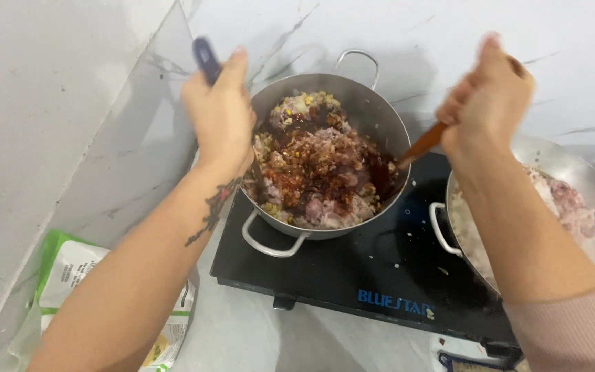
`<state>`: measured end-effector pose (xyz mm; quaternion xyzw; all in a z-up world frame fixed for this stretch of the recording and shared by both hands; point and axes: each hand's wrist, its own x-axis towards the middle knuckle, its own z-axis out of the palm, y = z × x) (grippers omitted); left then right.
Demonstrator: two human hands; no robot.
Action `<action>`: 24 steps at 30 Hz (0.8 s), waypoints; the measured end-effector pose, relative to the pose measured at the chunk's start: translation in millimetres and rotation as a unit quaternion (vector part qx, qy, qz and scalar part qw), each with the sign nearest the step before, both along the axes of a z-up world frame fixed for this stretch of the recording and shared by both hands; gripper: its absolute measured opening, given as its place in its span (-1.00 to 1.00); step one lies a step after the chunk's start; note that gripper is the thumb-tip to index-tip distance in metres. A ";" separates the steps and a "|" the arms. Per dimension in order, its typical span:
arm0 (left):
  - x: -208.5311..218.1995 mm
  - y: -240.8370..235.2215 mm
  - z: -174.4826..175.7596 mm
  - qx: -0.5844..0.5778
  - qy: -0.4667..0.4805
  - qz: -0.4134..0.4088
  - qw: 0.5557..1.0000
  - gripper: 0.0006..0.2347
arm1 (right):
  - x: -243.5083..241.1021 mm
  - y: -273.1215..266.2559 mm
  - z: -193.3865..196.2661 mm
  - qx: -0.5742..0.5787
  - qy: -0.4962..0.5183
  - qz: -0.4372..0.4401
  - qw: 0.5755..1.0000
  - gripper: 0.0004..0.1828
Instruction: The person retrieves a seasoning packet, cuts it open with scissors, and pours the contents into a pot of meat and corn on the stove. They then stir the pot and a separate wok of ground meat using a spatula and wooden spoon.
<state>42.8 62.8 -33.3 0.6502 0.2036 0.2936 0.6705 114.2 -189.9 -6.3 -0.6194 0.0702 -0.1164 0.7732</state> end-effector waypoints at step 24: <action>-56.1 -59.7 64.4 0.069 -0.276 -0.196 0.938 -0.57 | -77.7 30.6 46.1 0.018 -0.308 0.117 0.944 -0.40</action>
